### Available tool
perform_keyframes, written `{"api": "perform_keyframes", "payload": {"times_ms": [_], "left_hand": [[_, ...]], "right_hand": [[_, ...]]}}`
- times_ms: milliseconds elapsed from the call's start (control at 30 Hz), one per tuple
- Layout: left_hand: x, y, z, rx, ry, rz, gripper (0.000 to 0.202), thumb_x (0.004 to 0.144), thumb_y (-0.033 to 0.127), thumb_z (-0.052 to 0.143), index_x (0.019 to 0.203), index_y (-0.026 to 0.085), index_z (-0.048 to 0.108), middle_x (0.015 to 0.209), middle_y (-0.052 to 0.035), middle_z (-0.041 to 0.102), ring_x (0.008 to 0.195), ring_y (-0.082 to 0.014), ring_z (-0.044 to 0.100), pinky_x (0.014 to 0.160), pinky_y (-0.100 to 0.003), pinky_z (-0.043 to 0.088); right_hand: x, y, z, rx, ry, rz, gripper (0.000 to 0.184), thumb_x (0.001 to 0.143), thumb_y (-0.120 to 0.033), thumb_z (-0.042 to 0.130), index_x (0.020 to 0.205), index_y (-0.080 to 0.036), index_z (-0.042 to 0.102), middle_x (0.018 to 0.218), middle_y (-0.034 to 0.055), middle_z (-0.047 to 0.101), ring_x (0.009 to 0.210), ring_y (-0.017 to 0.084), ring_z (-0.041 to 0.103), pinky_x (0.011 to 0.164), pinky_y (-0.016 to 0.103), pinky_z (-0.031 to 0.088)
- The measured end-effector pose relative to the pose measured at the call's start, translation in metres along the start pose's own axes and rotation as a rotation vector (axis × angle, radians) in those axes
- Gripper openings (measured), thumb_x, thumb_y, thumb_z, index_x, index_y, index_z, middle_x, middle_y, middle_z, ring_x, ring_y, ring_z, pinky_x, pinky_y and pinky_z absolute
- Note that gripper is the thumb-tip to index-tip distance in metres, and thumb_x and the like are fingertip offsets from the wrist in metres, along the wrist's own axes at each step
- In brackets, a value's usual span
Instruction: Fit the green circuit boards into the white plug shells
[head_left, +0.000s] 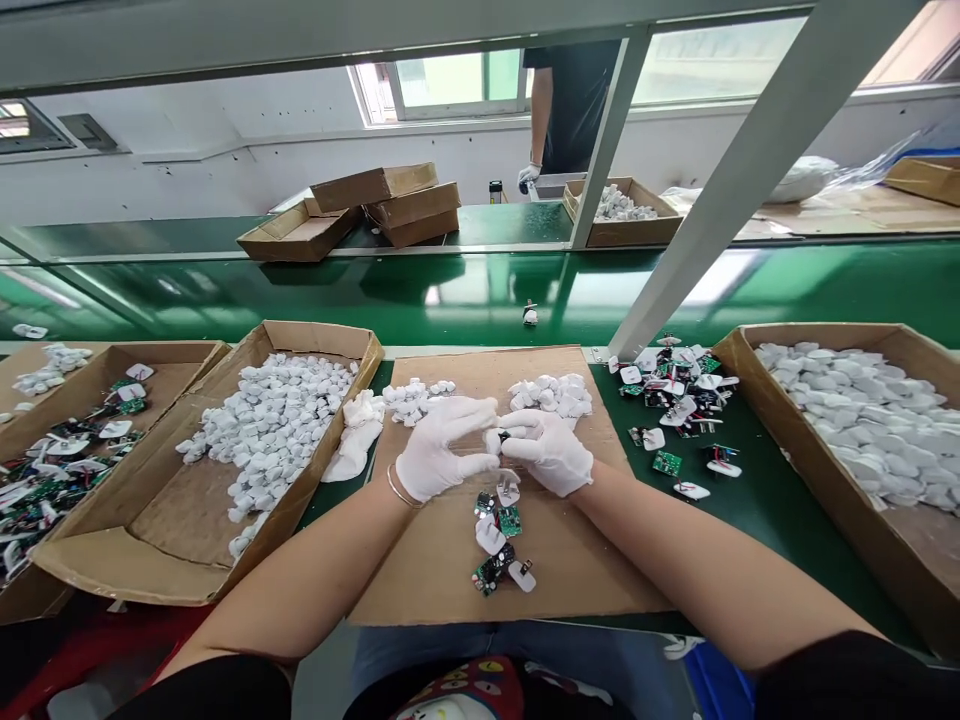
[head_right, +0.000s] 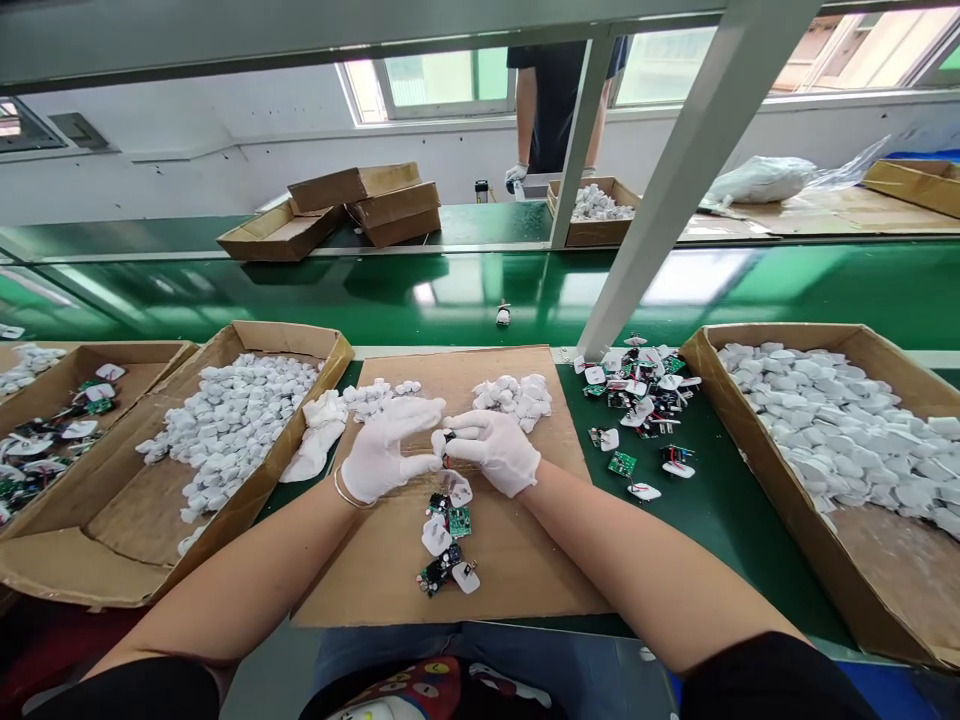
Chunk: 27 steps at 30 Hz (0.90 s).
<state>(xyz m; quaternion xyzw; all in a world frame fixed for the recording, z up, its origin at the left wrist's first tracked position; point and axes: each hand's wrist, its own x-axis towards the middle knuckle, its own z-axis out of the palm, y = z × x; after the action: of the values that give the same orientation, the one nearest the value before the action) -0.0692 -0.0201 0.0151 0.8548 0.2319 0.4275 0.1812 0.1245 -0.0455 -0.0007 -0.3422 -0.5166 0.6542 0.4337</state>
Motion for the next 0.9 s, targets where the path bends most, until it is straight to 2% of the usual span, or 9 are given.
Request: {"api": "perform_keyframes", "payload": {"times_ms": [100, 267, 400, 567, 667, 767, 833, 900], "left_hand": [[0.008, 0.002, -0.003, -0.016, -0.104, 0.123, 0.031, 0.084, 0.038, 0.065, 0.111, 0.021, 0.064, 0.092, -0.0075, 0.072, 0.096, -0.0222, 0.065, 0.086, -0.041, 0.053], [0.016, 0.006, -0.004, -0.05, -0.271, 0.126, 0.018, 0.091, 0.033, 0.053, 0.095, 0.019, 0.064, 0.083, -0.0062, 0.068, 0.088, -0.021, 0.064, 0.087, -0.041, 0.05], [0.015, 0.004, -0.005, -0.108, -0.334, 0.103, 0.018, 0.092, 0.028, 0.048, 0.101, 0.019, 0.061, 0.086, -0.0067, 0.067, 0.086, -0.0203, 0.063, 0.081, -0.038, 0.05], [0.009, 0.002, -0.004, -0.05, -0.226, 0.095, 0.035, 0.089, 0.033, 0.052, 0.122, 0.02, 0.056, 0.108, -0.0106, 0.067, 0.105, -0.0248, 0.061, 0.093, -0.044, 0.047], [0.007, 0.001, 0.0, 0.014, -0.203, 0.041, 0.036, 0.082, 0.034, 0.065, 0.115, 0.021, 0.061, 0.104, -0.0085, 0.069, 0.099, -0.0237, 0.063, 0.09, -0.042, 0.049], [0.003, 0.0, 0.005, 0.048, -0.1, 0.033, 0.036, 0.08, 0.028, 0.068, 0.115, 0.022, 0.062, 0.096, -0.0061, 0.07, 0.095, -0.0216, 0.065, 0.087, -0.04, 0.051], [0.0, -0.001, 0.007, 0.062, -0.071, 0.015, 0.043, 0.079, 0.026, 0.069, 0.121, 0.023, 0.06, 0.098, -0.0061, 0.07, 0.096, -0.0211, 0.065, 0.089, -0.04, 0.051], [-0.002, -0.002, 0.007, 0.07, -0.089, -0.023, 0.048, 0.078, 0.028, 0.071, 0.124, 0.023, 0.059, 0.104, -0.0069, 0.07, 0.1, -0.0215, 0.064, 0.091, -0.041, 0.05]], "right_hand": [[-0.001, -0.002, 0.001, -0.011, -0.02, -0.007, 0.019, 0.069, -0.027, 0.074, 0.081, -0.013, 0.07, 0.079, 0.0031, 0.066, 0.077, 0.016, 0.057, 0.074, 0.029, 0.045], [-0.003, -0.006, 0.002, -0.054, -0.055, -0.012, 0.02, 0.07, -0.033, 0.073, 0.075, -0.013, 0.071, 0.08, 0.0052, 0.068, 0.08, 0.018, 0.06, 0.078, 0.031, 0.046], [0.0, -0.001, -0.001, -0.082, -0.044, -0.016, 0.02, 0.071, -0.033, 0.071, 0.075, -0.013, 0.072, 0.08, 0.0058, 0.069, 0.08, 0.019, 0.06, 0.076, 0.031, 0.046], [0.001, -0.004, -0.002, -0.136, -0.016, -0.005, 0.015, 0.076, -0.028, 0.063, 0.072, -0.015, 0.069, 0.076, 0.0023, 0.064, 0.072, 0.015, 0.056, 0.066, 0.026, 0.043], [-0.002, -0.009, 0.002, -0.09, -0.024, 0.059, 0.018, 0.078, -0.03, 0.061, 0.069, -0.015, 0.066, 0.072, 0.001, 0.06, 0.064, 0.013, 0.052, 0.058, 0.025, 0.039], [-0.005, -0.011, 0.007, 0.044, -0.065, 0.131, 0.021, 0.079, -0.034, 0.06, 0.071, -0.016, 0.062, 0.069, 0.0001, 0.057, 0.056, 0.011, 0.049, 0.052, 0.025, 0.037], [-0.005, -0.011, 0.009, 0.109, -0.083, 0.147, 0.024, 0.079, -0.037, 0.062, 0.07, -0.015, 0.06, 0.069, 0.0002, 0.057, 0.056, 0.011, 0.048, 0.051, 0.025, 0.036], [-0.004, -0.01, 0.009, 0.114, -0.095, 0.14, 0.025, 0.078, -0.038, 0.064, 0.069, -0.015, 0.061, 0.071, 0.0011, 0.057, 0.059, 0.011, 0.049, 0.053, 0.025, 0.037]]}}
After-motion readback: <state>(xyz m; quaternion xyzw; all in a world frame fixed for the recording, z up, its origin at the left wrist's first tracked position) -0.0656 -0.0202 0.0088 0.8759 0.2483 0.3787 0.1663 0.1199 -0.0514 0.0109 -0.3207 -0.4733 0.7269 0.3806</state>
